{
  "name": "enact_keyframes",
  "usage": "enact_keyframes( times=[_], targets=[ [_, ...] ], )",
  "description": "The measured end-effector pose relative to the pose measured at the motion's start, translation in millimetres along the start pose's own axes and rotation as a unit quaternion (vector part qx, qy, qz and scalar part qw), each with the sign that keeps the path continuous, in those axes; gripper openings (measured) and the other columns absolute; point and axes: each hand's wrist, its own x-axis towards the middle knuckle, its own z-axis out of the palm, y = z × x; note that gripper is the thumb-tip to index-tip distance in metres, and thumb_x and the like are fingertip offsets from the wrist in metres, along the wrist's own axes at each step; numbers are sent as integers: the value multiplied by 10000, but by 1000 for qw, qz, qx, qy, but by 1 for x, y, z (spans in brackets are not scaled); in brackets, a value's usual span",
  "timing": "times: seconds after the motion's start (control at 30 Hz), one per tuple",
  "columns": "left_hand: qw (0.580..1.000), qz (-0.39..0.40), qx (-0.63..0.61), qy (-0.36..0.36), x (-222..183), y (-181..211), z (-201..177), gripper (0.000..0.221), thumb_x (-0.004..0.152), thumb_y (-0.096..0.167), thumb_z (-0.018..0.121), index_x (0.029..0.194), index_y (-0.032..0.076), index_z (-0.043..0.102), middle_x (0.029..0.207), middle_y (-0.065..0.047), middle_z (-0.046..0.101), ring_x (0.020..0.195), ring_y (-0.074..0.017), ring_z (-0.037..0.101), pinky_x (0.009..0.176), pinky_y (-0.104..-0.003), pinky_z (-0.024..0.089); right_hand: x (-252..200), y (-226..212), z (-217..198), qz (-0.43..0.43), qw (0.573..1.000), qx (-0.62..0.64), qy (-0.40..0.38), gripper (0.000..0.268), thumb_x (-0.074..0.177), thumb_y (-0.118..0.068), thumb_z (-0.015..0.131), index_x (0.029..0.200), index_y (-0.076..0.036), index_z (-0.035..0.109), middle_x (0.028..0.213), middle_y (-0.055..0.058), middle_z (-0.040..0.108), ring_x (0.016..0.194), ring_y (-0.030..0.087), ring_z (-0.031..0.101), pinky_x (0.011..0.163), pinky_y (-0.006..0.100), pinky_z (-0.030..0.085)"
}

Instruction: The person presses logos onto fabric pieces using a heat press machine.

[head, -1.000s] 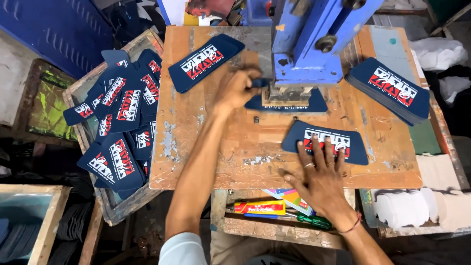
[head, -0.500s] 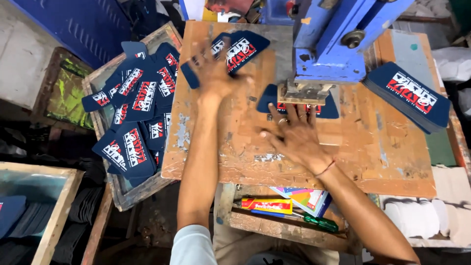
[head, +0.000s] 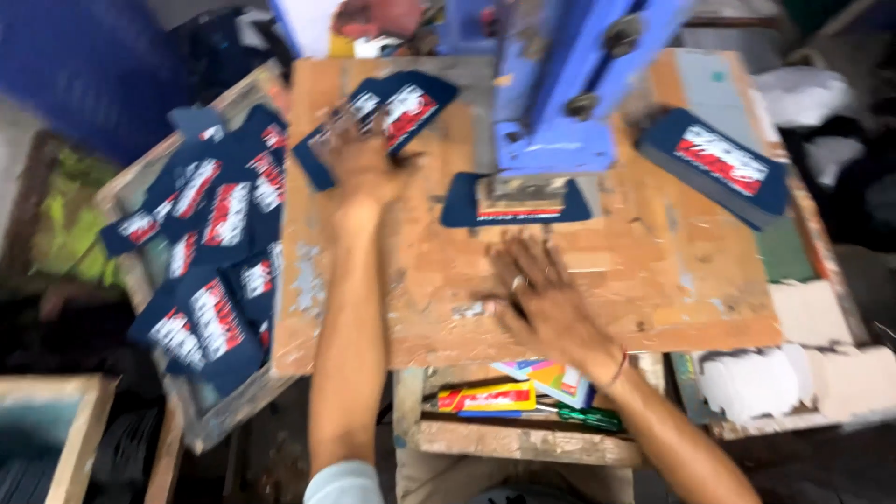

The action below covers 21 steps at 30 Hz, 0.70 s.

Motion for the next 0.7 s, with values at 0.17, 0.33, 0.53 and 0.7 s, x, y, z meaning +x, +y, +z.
enact_keyframes(
  times=[0.17, 0.33, 0.53, 0.7],
  targets=[
    [997, -62, 16, 46, -11, -12, -9, 816, 731, 552, 854, 1432, 228, 588, 1542, -211, 399, 1440, -492, 283, 1146, -661, 229, -24, 16, -69, 35, 998, 38, 32, 532, 974, -362, 599, 1397, -41, 584, 1510, 237, 521, 1430, 420, 435, 1199, 501, 289],
    [993, -70, 3, 97, -15, -4, -23, 640, 704, 453, 914, 1246, 174, 718, 1355, -192, 520, 1306, -444, 417, 1019, -603, 371, -32, 157, -94, 210, 968, -63, 124, 532, 1038, -313, 649, 1408, 61, 565, 1451, 269, 558, 1373, 435, 507, 1191, 505, 378],
    [990, -103, 9, 100, -15, -8, -25, 650, 710, 426, 913, 1268, 165, 708, 1361, -204, 508, 1294, -470, 409, 1028, -589, 384, -40, 170, -88, 197, 957, -150, 152, 403, 958, -140, 636, 1324, 31, 652, 1321, 296, 645, 1167, 493, 599, 1020, 537, 461],
    [978, -4, 50, 203, -20, 4, -39, 699, 658, 376, 934, 1255, 90, 707, 1335, -252, 532, 1237, -487, 421, 940, -617, 367, -71, 68, -60, 186, 973, -2, 136, 314, 954, -157, 677, 1202, 36, 665, 1276, 261, 662, 1149, 442, 638, 1004, 495, 506]
  ],
)
